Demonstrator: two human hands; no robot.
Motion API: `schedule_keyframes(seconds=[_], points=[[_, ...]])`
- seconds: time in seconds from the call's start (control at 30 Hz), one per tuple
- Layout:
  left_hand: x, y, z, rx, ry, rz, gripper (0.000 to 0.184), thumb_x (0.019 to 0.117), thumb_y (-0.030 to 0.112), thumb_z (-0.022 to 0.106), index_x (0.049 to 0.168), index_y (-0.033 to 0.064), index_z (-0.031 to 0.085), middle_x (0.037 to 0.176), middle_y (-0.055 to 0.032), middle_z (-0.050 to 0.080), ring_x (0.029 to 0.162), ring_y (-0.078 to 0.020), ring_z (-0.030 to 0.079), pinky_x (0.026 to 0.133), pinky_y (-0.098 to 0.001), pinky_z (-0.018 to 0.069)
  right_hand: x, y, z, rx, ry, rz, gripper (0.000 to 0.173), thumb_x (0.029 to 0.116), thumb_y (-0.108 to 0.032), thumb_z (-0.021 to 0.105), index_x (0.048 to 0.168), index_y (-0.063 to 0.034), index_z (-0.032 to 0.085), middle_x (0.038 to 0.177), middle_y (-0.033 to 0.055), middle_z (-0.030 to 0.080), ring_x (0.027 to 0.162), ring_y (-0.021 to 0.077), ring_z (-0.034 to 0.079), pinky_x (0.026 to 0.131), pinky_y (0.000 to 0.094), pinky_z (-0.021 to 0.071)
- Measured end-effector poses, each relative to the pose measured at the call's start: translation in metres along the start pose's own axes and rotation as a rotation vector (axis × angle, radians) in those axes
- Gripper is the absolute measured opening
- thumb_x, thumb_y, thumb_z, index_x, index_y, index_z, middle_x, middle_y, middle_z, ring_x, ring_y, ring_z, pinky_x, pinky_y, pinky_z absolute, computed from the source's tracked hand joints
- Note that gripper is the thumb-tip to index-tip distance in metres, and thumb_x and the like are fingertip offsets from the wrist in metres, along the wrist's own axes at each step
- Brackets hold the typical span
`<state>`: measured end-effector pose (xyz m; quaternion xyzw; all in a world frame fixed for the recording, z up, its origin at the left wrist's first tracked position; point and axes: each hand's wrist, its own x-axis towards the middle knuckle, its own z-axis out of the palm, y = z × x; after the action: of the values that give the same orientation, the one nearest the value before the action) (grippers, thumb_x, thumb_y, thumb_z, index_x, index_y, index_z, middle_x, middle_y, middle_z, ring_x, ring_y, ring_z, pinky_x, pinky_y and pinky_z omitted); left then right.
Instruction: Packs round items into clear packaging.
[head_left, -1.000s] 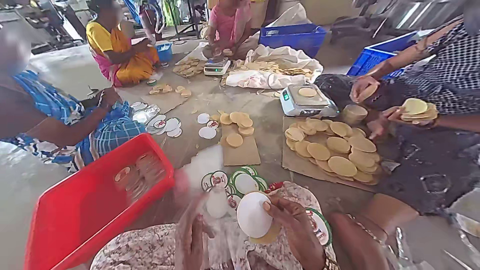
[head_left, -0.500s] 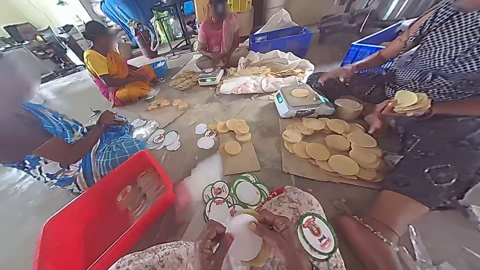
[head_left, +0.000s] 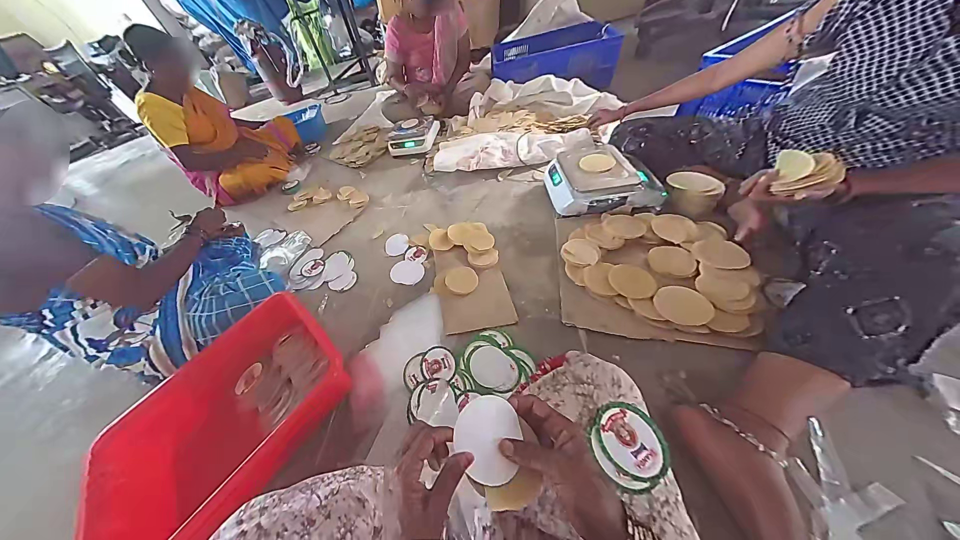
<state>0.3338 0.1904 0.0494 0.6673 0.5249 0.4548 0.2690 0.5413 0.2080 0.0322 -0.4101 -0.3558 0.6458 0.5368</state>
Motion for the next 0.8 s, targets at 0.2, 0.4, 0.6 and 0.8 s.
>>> schedule_keyframes(seconds=[0.2,0.4,0.6,0.8], points=[[0.001,-0.004,0.006,-0.049,0.215,0.092,0.008,0.0917,0.013,0.07,0.088,0.0064,0.07,0.083,0.004,0.066,0.077,0.0028,0.063,0.073,-0.0133,0.0554,0.001,0.006,-0.004,0.079,-0.061,-0.004,0.045,0.0807,0.003,0.071,0.125,-0.0006,0.063,0.108,0.008,0.074,0.095,0.0155,0.072,0.084,0.0326,0.0618],[-0.005,0.004,-0.007,0.165,0.365,0.279,0.007,0.0984,0.024,0.066,0.098,0.0188,0.07,0.1,0.0071,0.062,0.1,0.0046,0.058,0.089,-0.0101,0.0486,0.002,0.007,-0.003,0.037,0.072,0.122,0.047,0.0772,0.006,0.073,0.123,0.0024,0.063,0.098,0.0111,0.076,0.087,0.0191,0.074,0.077,0.0352,0.0632],[-0.031,-0.003,0.023,0.211,-0.072,0.259,0.008,0.0937,0.01,0.069,0.093,0.0124,0.077,0.102,-0.0081,0.068,0.109,-0.0148,0.06,0.099,-0.0207,0.046,-0.003,0.011,-0.011,0.009,0.089,0.143,0.025,0.0845,0.003,0.051,0.106,-0.0053,0.062,0.087,0.0035,0.074,0.074,0.0103,0.071,0.063,0.0263,0.059],[-0.04,-0.01,0.032,0.205,-0.162,0.219,0.011,0.0935,0.009,0.068,0.094,0.0082,0.079,0.104,-0.0116,0.071,0.108,-0.0216,0.063,0.098,-0.0267,0.0492,-0.01,0.021,-0.023,0.135,0.132,0.235,0.037,0.1052,-0.029,0.041,0.11,-0.006,0.069,0.097,0.0066,0.076,0.089,0.0137,0.073,0.079,0.0313,0.0612]])
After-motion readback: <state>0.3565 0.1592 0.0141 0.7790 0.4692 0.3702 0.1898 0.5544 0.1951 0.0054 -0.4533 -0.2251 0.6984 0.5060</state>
